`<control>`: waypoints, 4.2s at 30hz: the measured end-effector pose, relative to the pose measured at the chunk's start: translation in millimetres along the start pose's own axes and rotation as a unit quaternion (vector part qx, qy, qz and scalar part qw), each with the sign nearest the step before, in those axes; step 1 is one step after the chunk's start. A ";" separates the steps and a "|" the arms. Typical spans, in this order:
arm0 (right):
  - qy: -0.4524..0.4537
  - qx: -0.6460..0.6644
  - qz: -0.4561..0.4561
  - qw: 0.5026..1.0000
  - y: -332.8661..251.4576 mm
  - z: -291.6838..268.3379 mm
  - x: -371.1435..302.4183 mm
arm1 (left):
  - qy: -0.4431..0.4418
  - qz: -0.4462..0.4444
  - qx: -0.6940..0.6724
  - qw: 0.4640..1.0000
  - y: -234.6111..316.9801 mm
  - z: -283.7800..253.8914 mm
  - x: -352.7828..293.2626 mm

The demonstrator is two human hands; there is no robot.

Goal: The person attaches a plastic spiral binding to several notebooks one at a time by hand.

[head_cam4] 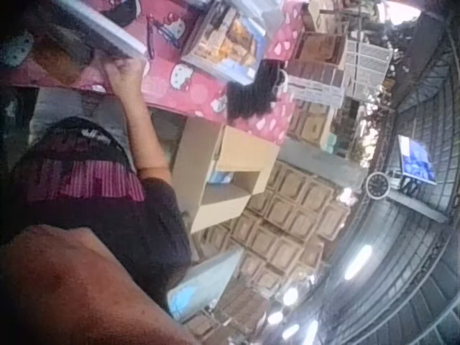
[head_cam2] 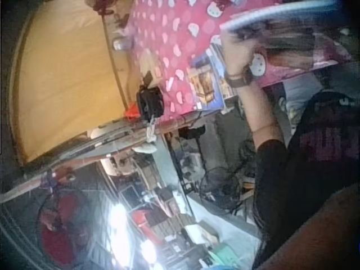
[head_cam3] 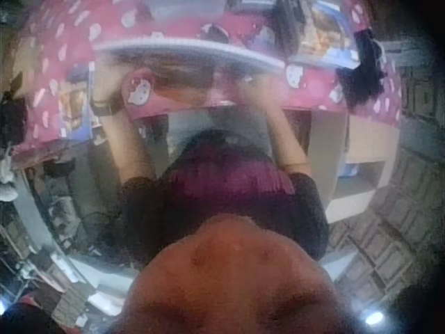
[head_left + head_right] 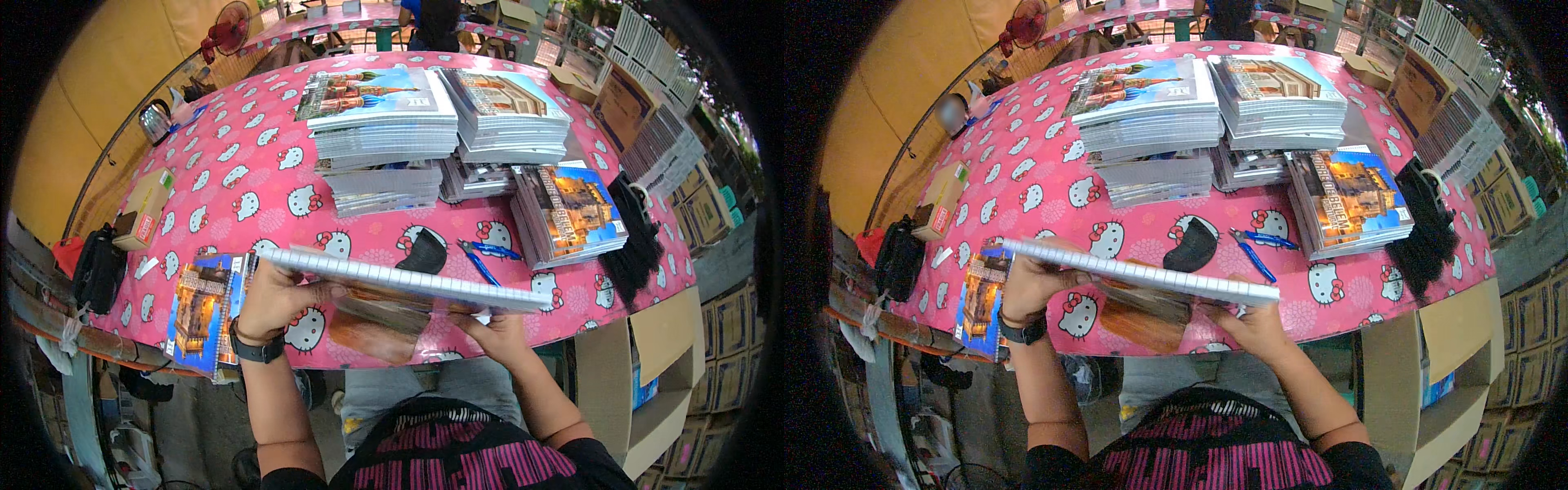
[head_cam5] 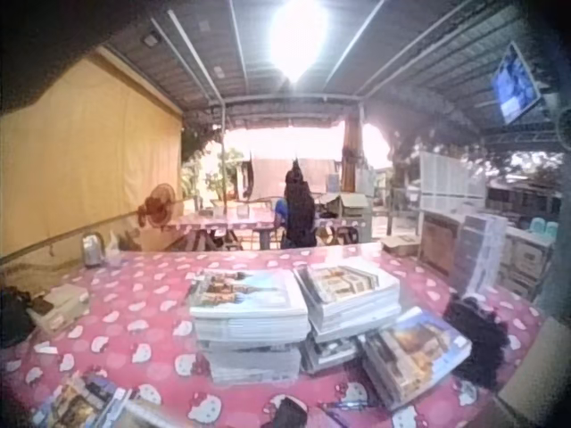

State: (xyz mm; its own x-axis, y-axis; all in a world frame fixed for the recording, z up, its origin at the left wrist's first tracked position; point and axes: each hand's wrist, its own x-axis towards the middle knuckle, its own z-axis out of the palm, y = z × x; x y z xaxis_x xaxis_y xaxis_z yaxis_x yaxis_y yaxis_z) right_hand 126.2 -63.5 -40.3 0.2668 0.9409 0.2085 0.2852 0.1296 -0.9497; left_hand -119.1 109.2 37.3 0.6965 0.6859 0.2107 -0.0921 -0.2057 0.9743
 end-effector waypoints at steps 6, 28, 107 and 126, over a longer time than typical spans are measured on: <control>0.000 -0.143 -0.262 0.955 -12.4 7.7 8.1 | -0.008 0.039 -0.042 0.998 -15.3 -6.1 -4.3; 0.041 -0.032 -0.124 0.991 -9.5 -2.5 5.4 | 0.209 0.106 -0.233 0.944 -59.3 20.7 0.4; -0.278 -0.111 -0.049 0.953 -49.3 -33.5 40.4 | 0.109 0.262 0.358 0.889 -54.0 110.5 -18.6; -0.135 -0.206 -0.080 0.966 -62.0 -20.7 21.6 | 0.063 0.200 0.391 0.896 -31.3 118.9 -6.8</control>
State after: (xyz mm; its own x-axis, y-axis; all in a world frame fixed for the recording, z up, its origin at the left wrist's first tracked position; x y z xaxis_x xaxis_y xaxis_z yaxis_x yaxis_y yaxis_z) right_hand 133.4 -57.7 27.9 -0.0452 0.9735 0.2240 0.6602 0.1974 -0.7247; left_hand -36.4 28.0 -4.1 0.6294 0.5109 0.5856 0.2447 -0.8455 0.4746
